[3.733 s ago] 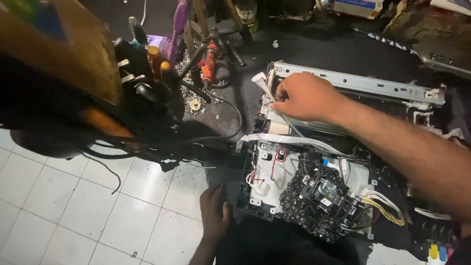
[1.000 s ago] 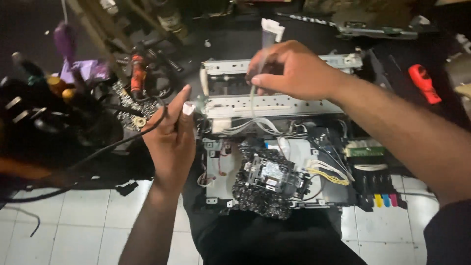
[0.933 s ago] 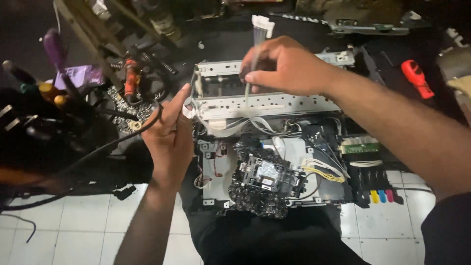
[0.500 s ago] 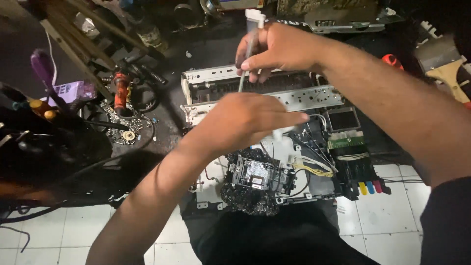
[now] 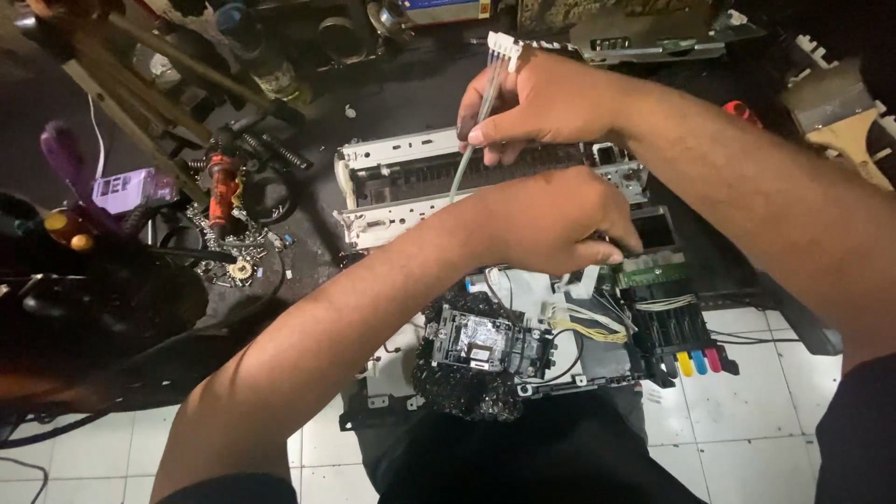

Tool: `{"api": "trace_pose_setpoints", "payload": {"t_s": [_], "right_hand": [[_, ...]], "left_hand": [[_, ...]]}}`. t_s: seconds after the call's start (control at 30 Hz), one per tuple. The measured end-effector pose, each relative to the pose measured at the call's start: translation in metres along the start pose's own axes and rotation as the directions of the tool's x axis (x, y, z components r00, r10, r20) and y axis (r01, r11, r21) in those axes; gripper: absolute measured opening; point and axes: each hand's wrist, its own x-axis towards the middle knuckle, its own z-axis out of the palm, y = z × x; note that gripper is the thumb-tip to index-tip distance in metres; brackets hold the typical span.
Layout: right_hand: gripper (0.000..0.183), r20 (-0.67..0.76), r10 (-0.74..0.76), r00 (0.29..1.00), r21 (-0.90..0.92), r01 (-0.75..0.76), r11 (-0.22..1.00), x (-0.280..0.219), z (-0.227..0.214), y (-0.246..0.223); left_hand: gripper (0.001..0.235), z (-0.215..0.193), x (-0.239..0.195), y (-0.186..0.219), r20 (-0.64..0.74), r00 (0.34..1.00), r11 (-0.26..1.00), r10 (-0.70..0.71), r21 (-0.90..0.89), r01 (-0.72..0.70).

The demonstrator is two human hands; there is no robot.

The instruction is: The person handles a small black electronic component, removes it from bubble wrap, and places it into a larger white device chassis. They then connect a white ribbon cable to the component and adjust the assembly within the chassis.

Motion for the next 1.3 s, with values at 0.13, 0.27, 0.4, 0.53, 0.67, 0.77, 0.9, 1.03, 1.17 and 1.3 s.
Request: {"api": "trace_pose_setpoints", "payload": {"t_s": [0.13,0.27,0.4,0.53,0.67,0.77,0.9,1.03,1.17,1.3], "right_hand": [[0.012,0.000,-0.031,1.000,-0.015,0.031,0.999,0.003,0.001,0.006],[0.017,-0.047,-0.137,0.989,-0.049,0.135,0.990,0.009,0.013,0.004],[0.024,-0.047,-0.420,0.906,-0.024,0.419,0.908,0.036,0.053,-0.006],[0.021,0.049,-0.610,0.791,-0.259,0.600,0.757,0.063,0.100,-0.023],[0.014,0.219,-0.631,0.744,-0.240,0.668,0.704,0.068,0.127,-0.054],[0.032,0.295,-0.674,0.677,-0.229,0.735,0.638,0.071,0.141,-0.059],[0.034,0.290,-0.561,0.775,-0.214,0.624,0.751,0.065,0.150,-0.068],[0.022,0.306,-0.481,0.822,-0.189,0.547,0.815,0.066,0.144,-0.063],[0.029,0.305,-0.580,0.755,-0.151,0.640,0.754,0.071,0.141,-0.053],[0.057,0.453,-0.455,0.767,-0.317,0.615,0.722,0.076,0.144,-0.047]], "left_hand": [[0.020,-0.030,-0.017,0.041,0.006,0.998,0.980,-0.065,0.191,0.062],[0.023,-0.053,-0.081,0.096,-0.242,0.964,0.964,-0.112,0.209,0.164],[0.020,-0.027,-0.163,0.126,-0.610,0.764,0.917,-0.210,0.149,0.371],[0.024,0.023,-0.217,0.131,-0.860,0.397,0.775,-0.321,0.002,0.632],[0.030,0.060,-0.245,0.112,-0.912,0.280,0.747,-0.299,-0.041,0.664],[0.034,0.072,-0.262,0.103,-0.906,0.175,0.652,-0.385,-0.132,0.746],[0.038,0.089,-0.283,0.089,-0.817,0.056,0.429,-0.573,-0.242,0.870],[0.039,0.082,-0.287,0.087,-0.649,-0.053,0.275,-0.759,-0.392,0.878],[0.036,0.084,-0.295,0.082,-0.710,-0.029,0.251,-0.703,-0.286,0.925],[0.020,0.069,-0.293,0.089,-0.673,-0.060,0.335,-0.737,-0.441,0.833]]}}
